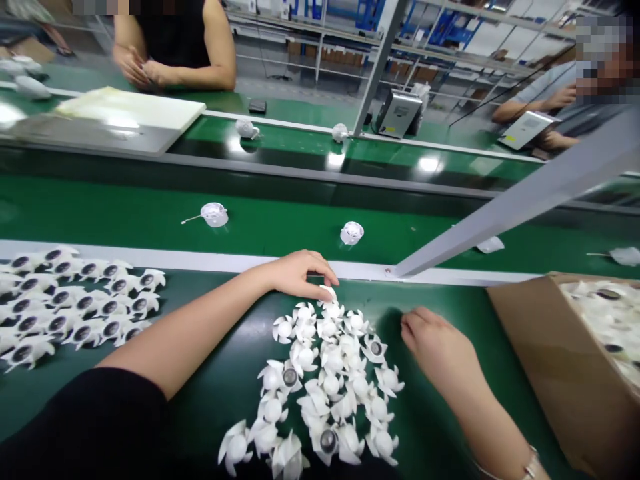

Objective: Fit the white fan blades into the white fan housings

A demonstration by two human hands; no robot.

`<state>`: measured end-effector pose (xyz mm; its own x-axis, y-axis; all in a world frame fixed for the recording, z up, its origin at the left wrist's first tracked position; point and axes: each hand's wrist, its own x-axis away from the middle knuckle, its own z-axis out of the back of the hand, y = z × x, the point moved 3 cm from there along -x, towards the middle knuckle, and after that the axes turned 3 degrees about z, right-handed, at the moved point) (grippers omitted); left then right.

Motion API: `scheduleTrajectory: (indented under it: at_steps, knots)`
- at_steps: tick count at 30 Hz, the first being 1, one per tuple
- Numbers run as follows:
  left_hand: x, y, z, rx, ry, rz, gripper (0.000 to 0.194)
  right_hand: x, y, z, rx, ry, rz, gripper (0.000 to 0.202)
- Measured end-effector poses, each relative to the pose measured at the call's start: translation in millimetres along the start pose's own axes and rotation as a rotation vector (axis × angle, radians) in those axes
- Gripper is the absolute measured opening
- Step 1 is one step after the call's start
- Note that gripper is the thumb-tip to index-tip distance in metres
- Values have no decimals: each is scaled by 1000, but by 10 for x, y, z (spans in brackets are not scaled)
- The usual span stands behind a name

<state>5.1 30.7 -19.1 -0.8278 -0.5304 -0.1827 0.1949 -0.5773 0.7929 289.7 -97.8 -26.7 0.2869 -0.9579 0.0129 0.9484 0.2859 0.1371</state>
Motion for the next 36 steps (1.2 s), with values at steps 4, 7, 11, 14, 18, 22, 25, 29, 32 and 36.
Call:
scheduleTrajectory:
  at_steps: [4,7,11,14,18,22,25,29,32,36]
  knots:
    - [30,40,16,-25,-84,-24,36,-142,15,-44,-31,-158,-47,20]
    - [33,7,8,-5,-51,6,31,-233,55,-101,-43,-228,-79,19]
    - [30,-66,8,-6,92,95,31,-257,79,-106,-39,-251,-98,22]
    - [24,-103,4,-90,197,153,31,-210,51,-71,-26,-213,-72,28]
    - [9,-98,-42,-211,229,156,32,-140,24,-41,8,-141,-62,31]
    - [-3,-34,-122,-227,165,77,31,-92,99,-70,-90,-72,-12,32]
    - [-2,8,-162,-184,79,15,32,-49,192,-108,-227,-44,11,32]
    - [11,0,-129,-111,52,-3,36,19,225,-118,-309,-7,4,33]
    - [11,-39,-99,-56,57,-2,33,50,193,-112,-295,0,2,32]
    - [-7,-84,-97,-21,77,6,30,39,183,-117,-236,-12,20,33]
